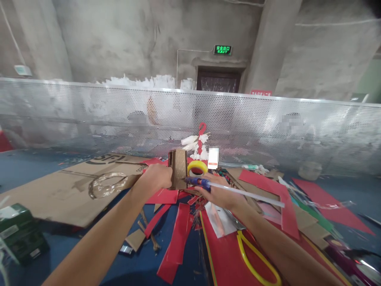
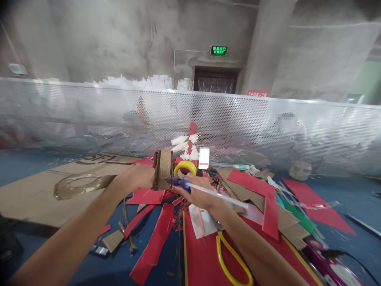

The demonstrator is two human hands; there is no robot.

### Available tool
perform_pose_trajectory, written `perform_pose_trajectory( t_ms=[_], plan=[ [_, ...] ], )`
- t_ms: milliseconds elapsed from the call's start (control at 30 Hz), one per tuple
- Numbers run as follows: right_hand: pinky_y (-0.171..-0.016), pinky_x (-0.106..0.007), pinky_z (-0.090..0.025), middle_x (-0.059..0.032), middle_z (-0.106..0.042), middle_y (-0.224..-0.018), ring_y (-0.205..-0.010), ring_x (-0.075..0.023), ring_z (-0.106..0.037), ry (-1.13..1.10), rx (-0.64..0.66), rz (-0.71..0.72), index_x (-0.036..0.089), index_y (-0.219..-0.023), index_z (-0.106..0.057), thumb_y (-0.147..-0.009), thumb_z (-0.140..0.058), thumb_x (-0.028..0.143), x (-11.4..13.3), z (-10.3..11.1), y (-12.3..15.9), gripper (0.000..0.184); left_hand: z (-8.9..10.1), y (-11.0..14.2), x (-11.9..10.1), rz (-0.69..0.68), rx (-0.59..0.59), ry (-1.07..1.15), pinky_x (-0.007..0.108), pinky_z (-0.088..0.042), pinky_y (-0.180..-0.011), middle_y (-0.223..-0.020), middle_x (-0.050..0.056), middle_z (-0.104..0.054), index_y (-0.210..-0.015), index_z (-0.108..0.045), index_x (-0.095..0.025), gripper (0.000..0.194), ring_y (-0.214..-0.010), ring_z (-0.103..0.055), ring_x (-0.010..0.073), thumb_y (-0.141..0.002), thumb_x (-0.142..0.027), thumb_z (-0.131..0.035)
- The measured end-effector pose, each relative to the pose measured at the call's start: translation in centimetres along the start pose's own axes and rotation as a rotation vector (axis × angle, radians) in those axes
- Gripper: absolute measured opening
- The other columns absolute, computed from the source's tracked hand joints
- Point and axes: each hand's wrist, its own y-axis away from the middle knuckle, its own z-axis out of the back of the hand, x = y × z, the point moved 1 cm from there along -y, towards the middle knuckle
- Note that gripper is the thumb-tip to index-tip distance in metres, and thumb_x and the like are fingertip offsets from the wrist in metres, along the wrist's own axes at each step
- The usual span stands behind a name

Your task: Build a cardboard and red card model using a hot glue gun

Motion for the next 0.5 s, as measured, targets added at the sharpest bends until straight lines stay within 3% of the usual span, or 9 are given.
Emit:
perform_pose_trajectory(
  t_ms=[133, 333, 500],
  plan=[
    [-0.063, -0.027, -0.042, -0.0060, -0.069, -0.094, -0.081, -0.0179, -0.067, -0.079, 0.057, 0.130, 0.018, -0.092, -0.065, -0.102, -0.051, 0.052, 0.2, 0.0, -0.1, 0.037, -0.1, -0.2, 0.1, 0.008, 0.025, -0.073, 0.043, -0.056, -0.087, -0.116, 0.022, -0.075, -0.113, -0.077, -0.017, 0.040, -0.107, -0.071, 0.0381, -0.077, -0.027, -0.061],
    [-0.076, -0.027, -0.049, -0.0063, -0.070, -0.109, -0.092, -0.0174, -0.067, -0.141, 0.033, 0.044, 0.021, -0.110, -0.066, -0.104, -0.048, 0.050, -1.0, 0.4, -0.2, 0.034, 0.3, 0.0, 0.3, 0.019, 0.038, -0.096, 0.043, -0.057, -0.086, -0.114, 0.022, -0.076, -0.116, -0.076, -0.014, 0.043, -0.107, -0.071, 0.0385, -0.077, -0.023, -0.060],
    [-0.084, -0.030, -0.051, -0.0082, -0.070, -0.115, -0.103, -0.0217, -0.068, -0.101, 0.003, -0.008, 0.022, -0.113, -0.066, -0.102, -0.051, 0.050, -1.0, 0.5, -0.2, 0.034, 0.7, 0.5, 0.0, 0.023, 0.046, -0.111, 0.042, -0.057, -0.086, -0.116, 0.020, -0.076, -0.115, -0.076, -0.016, 0.040, -0.107, -0.072, 0.0370, -0.079, -0.023, -0.059]
  ],
)
